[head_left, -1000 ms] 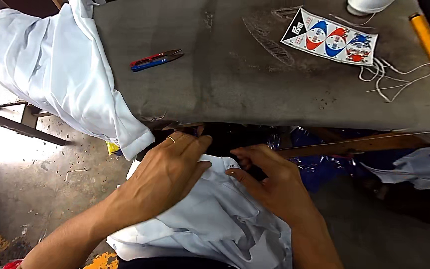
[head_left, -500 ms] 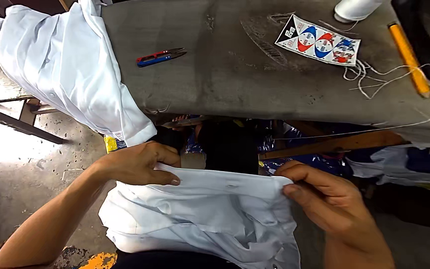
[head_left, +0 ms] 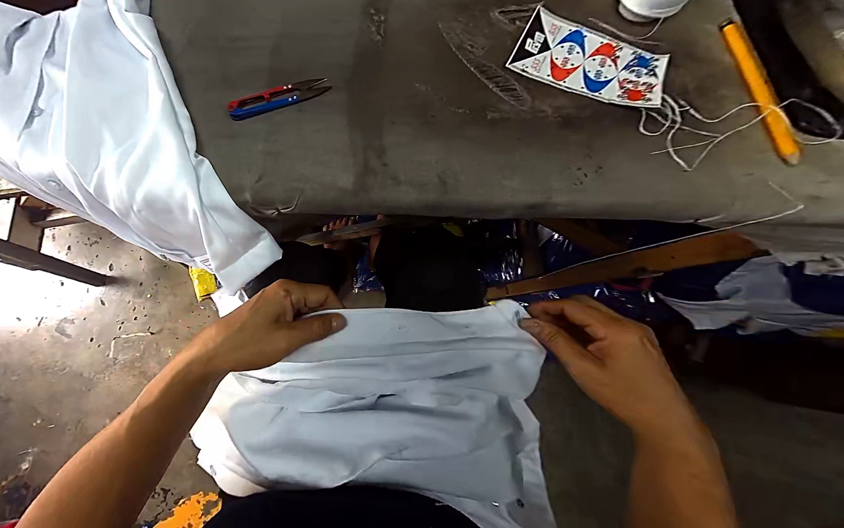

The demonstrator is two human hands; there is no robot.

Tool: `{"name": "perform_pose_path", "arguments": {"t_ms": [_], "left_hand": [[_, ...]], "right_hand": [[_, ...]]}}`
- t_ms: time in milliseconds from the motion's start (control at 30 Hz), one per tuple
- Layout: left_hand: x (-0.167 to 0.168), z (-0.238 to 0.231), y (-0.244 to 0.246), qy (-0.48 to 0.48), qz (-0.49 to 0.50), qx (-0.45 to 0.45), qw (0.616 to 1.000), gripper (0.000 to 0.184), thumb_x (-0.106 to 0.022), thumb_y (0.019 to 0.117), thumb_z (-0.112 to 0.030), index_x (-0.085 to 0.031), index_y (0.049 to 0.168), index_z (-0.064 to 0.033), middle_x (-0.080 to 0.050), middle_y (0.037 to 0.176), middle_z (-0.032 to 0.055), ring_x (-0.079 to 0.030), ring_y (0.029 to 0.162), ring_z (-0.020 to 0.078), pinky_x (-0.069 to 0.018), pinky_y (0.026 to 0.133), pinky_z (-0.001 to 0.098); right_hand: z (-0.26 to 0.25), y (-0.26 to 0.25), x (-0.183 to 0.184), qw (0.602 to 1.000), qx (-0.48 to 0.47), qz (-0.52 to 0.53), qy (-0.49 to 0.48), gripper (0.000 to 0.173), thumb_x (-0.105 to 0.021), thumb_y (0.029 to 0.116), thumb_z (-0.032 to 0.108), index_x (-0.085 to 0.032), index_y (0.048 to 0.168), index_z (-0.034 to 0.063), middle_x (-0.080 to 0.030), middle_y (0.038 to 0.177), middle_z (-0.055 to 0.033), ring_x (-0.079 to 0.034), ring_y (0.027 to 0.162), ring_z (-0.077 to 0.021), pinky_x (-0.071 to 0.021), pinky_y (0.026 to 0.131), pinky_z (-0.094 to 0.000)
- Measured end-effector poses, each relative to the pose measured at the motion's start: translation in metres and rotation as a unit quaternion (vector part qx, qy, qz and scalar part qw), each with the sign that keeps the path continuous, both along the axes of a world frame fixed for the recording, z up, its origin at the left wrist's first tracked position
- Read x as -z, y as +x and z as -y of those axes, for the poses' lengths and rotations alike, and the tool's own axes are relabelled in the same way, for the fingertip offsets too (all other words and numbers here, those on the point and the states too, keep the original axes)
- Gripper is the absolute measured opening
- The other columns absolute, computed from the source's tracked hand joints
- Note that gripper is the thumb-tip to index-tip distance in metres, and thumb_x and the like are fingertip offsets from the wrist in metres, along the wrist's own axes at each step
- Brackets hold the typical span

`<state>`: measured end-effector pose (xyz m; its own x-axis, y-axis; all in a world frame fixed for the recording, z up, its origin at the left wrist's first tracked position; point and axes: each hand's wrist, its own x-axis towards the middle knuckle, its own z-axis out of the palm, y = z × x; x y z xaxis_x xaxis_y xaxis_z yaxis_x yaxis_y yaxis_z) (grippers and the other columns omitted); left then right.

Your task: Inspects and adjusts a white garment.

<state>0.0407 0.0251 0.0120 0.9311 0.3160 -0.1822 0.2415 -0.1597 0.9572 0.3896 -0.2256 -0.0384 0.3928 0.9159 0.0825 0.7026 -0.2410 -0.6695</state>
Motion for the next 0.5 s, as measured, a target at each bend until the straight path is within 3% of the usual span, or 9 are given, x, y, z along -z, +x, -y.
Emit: {"name": "perform_pose_path", "arguments": {"t_ms": [67,100,167,233,300,400,500], "left_hand": [[0.002,-0.002,-0.002,-0.024,-0.005,-0.033,0.999,0.03,-0.049,0.1087,-0.025,-0.073,0.096,-0.0128,-0.061,0.073,-0.0105,-0.055,0.064,-0.0047,-0.046,0.059,0.0144],[0.002,-0.002,-0.002,-0.042,-0.005,-0.048,0.998,0.033,-0.046,0.1093,-0.024,-0.073,0.095,-0.0128,-0.062,0.072,-0.0106,-0.055,0.063,-0.0047,-0.0459,0.058,0.0142],[0.003,-0.002,-0.002,-0.062,0.006,-0.06,0.996,0.034,-0.046,0.109,-0.023,-0.074,0.093,-0.0115,-0.062,0.072,-0.0095,-0.055,0.063,-0.004,-0.0461,0.057,0.0146],[0.004,-0.001,0.0,-0.049,0.017,-0.058,0.997,0.026,-0.055,0.106,-0.022,-0.073,0.093,-0.0102,-0.064,0.073,-0.0088,-0.057,0.066,-0.0033,-0.0476,0.06,0.0159],[0.004,0.003,0.002,-0.038,0.019,-0.07,0.997,0.015,-0.067,0.0999,-0.022,-0.074,0.097,-0.0084,-0.067,0.076,-0.0072,-0.06,0.067,-0.0018,-0.0509,0.062,0.0169],[0.005,0.013,0.004,-0.01,0.021,-0.104,0.994,0.014,-0.073,0.0953,-0.02,-0.075,0.101,-0.0073,-0.071,0.081,-0.0047,-0.063,0.071,-0.0003,-0.0535,0.064,0.0178],[0.007,0.019,0.001,0.037,0.04,-0.129,0.99,0.015,-0.074,0.0952,-0.021,-0.076,0.101,-0.0074,-0.07,0.089,-0.0029,-0.063,0.076,0.0007,-0.0531,0.068,0.0173]], "right_hand": [[-0.005,-0.003,-0.001,0.999,0.03,0.009,0.041,0.041,-0.05,0.1074,0.035,-0.071,0.118,0.0017,-0.07,0.103,-0.0154,-0.068,0.086,-0.0195,-0.0583,0.078,-0.0411],[-0.007,-0.004,-0.007,0.996,0.043,-0.003,0.076,0.038,-0.048,0.1087,0.03,-0.068,0.124,0.0014,-0.069,0.103,-0.0146,-0.067,0.084,-0.0177,-0.0585,0.076,-0.0381],[-0.015,-0.012,-0.026,0.986,0.041,-0.051,0.152,0.037,-0.048,0.108,0.023,-0.055,0.141,0.0071,-0.067,0.1,-0.0048,-0.065,0.08,-0.0097,-0.0575,0.072,-0.0283],[-0.027,-0.029,-0.045,0.972,0.008,-0.135,0.193,0.051,-0.054,0.1043,0.02,-0.039,0.153,0.019,-0.069,0.097,0.0033,-0.068,0.078,-0.0078,-0.059,0.068,-0.0248],[-0.04,-0.059,-0.057,0.95,-0.046,-0.231,0.203,0.044,-0.061,0.1023,0.018,-0.048,0.144,0.0228,-0.073,0.096,0.0028,-0.071,0.075,-0.0111,-0.0615,0.065,-0.0265],[-0.062,-0.108,-0.056,0.916,-0.151,-0.328,0.176,0.013,-0.062,0.1029,0.015,-0.069,0.113,0.0095,-0.074,0.095,0.0,-0.071,0.075,-0.0094,-0.0621,0.064,-0.0247],[-0.083,-0.136,-0.039,0.904,-0.198,-0.344,0.158,0.013,-0.063,0.1008,0.01,-0.074,0.105,0.0036,-0.071,0.102,-0.0054,-0.069,0.081,-0.0098,-0.0608,0.066,-0.0222]]}}
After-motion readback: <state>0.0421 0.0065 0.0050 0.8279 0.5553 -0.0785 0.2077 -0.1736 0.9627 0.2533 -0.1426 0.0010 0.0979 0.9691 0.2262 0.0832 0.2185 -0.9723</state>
